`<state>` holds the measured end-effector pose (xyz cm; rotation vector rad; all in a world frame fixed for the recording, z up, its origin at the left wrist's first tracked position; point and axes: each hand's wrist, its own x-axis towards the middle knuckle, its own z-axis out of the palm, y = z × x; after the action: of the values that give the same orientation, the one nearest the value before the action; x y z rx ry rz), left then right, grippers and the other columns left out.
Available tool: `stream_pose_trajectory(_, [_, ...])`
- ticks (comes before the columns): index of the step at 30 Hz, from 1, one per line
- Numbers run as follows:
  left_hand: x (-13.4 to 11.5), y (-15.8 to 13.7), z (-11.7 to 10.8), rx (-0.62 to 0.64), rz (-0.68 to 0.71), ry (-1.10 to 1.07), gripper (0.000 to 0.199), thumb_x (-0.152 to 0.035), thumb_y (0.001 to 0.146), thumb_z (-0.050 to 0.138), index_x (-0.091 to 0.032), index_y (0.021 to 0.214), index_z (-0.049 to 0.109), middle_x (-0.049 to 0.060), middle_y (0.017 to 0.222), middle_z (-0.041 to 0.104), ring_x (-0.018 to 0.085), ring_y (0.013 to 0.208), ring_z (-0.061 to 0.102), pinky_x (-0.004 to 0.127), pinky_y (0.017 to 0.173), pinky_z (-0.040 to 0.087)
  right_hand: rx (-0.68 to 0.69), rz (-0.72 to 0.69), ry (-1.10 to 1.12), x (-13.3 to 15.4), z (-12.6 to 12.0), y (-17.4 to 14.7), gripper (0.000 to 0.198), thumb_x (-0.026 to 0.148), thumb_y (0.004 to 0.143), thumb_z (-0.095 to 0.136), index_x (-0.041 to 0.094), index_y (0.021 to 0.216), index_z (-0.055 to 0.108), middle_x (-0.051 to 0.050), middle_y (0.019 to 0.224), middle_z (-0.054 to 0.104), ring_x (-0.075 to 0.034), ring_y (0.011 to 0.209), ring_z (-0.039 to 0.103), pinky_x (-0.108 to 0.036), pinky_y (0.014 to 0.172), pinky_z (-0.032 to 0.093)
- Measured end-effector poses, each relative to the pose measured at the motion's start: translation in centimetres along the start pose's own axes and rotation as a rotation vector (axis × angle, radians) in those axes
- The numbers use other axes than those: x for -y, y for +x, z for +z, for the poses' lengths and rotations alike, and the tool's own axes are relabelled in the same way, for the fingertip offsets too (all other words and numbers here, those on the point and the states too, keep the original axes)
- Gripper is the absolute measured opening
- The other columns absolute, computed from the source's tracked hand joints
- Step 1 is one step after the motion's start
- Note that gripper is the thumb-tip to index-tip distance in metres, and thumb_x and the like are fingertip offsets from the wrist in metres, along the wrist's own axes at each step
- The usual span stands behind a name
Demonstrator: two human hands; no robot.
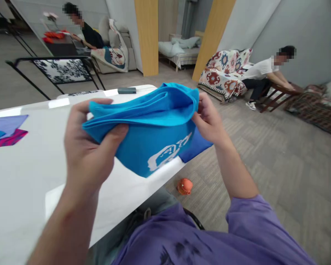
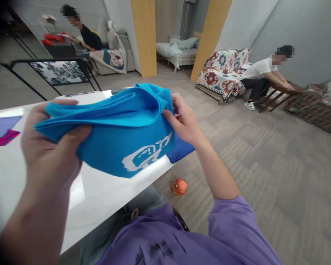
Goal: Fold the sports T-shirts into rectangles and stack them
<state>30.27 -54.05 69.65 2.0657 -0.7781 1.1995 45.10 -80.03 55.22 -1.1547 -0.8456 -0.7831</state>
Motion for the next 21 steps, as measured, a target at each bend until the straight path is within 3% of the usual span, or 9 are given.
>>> stream_pose_trajectory(3, [3.9, 1.6, 6.2, 0.144, -0.17, -0.153, 0.05, -0.038, 0.087, 0.094, -0.024, 0.13, 0.072, 0.0, 0.1, 0.069, 0.013, 0.08, 0.064, 0.023, 0.068, 0.056, -0.015, 0.051, -0.113, -4.2, -5.2, 1.1, 0.048, 0.068, 0.106, 0.077, 0.03, 0.133, 0.068, -0.004, 0.122, 0.074, -0.03, 0.124, 0.071, -0.047, 0.107, 0.065])
stream_pose_trajectory(6, [10.2, 4.7, 12.4, 0.208, -0.402, -0.158, 0.041, -0.034, 0.094, 0.08, -0.025, 0.131, 0.067, 0.0, 0.1, 0.07, 0.015, 0.072, 0.064, 0.023, 0.059, 0.054, -0.034, 0.171, -0.263, -11.4, -7.7, 4.1, 0.039, 0.059, 0.109, 0.074, 0.027, 0.131, 0.069, -0.004, 0.12, 0.076, -0.03, 0.125, 0.07, -0.048, 0.112, 0.061])
stream_pose_trajectory(8, [14.6, 6.7, 15.8, 0.255, -0.524, 0.017, 0.043, -0.034, 0.098, 0.072, -0.024, 0.138, 0.061, 0.004, 0.109, 0.073, 0.019, 0.078, 0.07, 0.029, 0.064, 0.061, -0.033, 0.307, -0.402, -16.5, -7.6, 6.1, 0.034, 0.052, 0.111, 0.069, 0.023, 0.129, 0.069, -0.007, 0.122, 0.077, -0.031, 0.123, 0.07, -0.05, 0.113, 0.059])
stream_pose_trajectory(11, [19.7, 7.8, 18.8, 0.305, -0.588, 0.324, 0.058, -0.031, 0.097, 0.076, -0.016, 0.147, 0.053, 0.018, 0.137, 0.071, 0.032, 0.119, 0.075, 0.048, 0.101, 0.067, -0.004, 0.523, -0.668, -22.6, -5.4, 7.2, 0.034, 0.046, 0.111, 0.066, 0.018, 0.13, 0.07, -0.017, 0.134, 0.076, -0.037, 0.127, 0.069, -0.055, 0.114, 0.058])
stream_pose_trajectory(14, [21.4, 4.7, 19.8, 0.336, -0.39, 0.551, 0.071, -0.034, 0.096, 0.081, -0.011, 0.156, 0.05, 0.029, 0.164, 0.054, 0.044, 0.156, 0.053, 0.062, 0.131, 0.047, 0.017, 0.543, -0.851, -25.7, -2.8, 6.3, 0.042, 0.048, 0.114, 0.061, 0.015, 0.139, 0.069, -0.024, 0.151, 0.068, -0.042, 0.138, 0.067, -0.061, 0.119, 0.056])
stream_pose_trajectory(17, [20.5, -1.4, 20.8, 0.545, -0.048, 0.666, 0.067, -0.054, 0.106, 0.072, -0.016, 0.159, 0.055, 0.025, 0.171, 0.051, 0.044, 0.164, 0.046, 0.064, 0.137, 0.038, 0.158, 0.382, -0.827, -27.4, -1.3, 5.3, 0.046, 0.047, 0.119, 0.049, 0.019, 0.15, 0.07, -0.019, 0.16, 0.067, -0.039, 0.149, 0.063, -0.063, 0.13, 0.049])
stream_pose_trajectory(21, [18.9, -9.2, 22.8, 0.808, 0.156, 0.614, 0.1, -0.078, 0.103, 0.066, -0.015, 0.177, 0.043, 0.022, 0.186, 0.04, 0.044, 0.179, 0.026, 0.065, 0.147, 0.019, 0.404, 0.328, -0.722, -29.2, -1.0, 5.7, 0.063, 0.055, 0.12, 0.046, 0.023, 0.173, 0.058, -0.011, 0.183, 0.05, -0.036, 0.17, 0.046, -0.061, 0.143, 0.037])
